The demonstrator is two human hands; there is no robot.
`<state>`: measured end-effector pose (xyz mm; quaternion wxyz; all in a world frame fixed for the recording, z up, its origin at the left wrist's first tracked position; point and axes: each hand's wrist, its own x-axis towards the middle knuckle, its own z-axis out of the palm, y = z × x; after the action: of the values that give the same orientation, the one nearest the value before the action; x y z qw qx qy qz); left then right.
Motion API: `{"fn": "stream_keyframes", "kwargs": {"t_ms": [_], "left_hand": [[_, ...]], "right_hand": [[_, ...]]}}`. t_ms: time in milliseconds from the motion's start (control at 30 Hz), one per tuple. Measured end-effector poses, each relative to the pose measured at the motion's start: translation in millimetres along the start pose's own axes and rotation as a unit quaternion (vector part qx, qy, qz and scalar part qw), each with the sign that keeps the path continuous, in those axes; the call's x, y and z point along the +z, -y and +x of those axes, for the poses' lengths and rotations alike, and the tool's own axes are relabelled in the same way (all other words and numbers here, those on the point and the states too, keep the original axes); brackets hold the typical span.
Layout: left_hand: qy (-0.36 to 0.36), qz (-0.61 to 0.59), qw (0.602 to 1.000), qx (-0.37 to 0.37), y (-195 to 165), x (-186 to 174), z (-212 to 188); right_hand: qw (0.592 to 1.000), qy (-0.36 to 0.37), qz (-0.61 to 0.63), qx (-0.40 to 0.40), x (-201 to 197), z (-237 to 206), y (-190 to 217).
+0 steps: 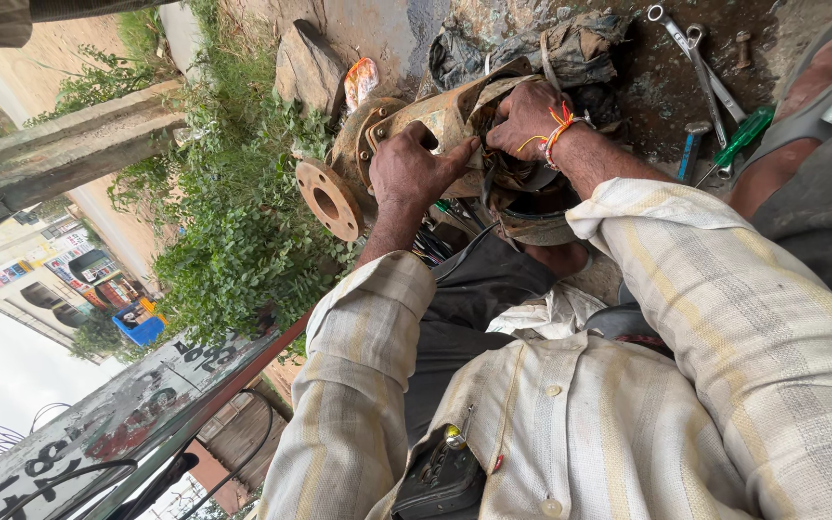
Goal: The person sits on the ground and uses a screwdriver to loosen and remove bolts from a rusty cylindrical machine. They then open the casing to access and manipulate the internal wiring and components.
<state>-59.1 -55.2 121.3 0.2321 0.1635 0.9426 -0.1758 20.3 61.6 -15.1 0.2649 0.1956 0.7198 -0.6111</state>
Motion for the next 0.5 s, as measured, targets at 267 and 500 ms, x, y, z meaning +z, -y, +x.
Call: {"fn": "stream_keyframes", "kwargs": {"t_ms": [267,500], "left_hand": [[-0.015,-0.013,1.0,0.014,1.4,4.9,0.2],[-0.012,-0.015,1.0,0.019,2.5,4.6,0.1]], "right_hand": [[1.0,-0.011,-0.016,0.006,-0.8,0.7,2.6],[1.0,-0.02,0.011,-0.002,-0.6,0.5,3.8]]}}
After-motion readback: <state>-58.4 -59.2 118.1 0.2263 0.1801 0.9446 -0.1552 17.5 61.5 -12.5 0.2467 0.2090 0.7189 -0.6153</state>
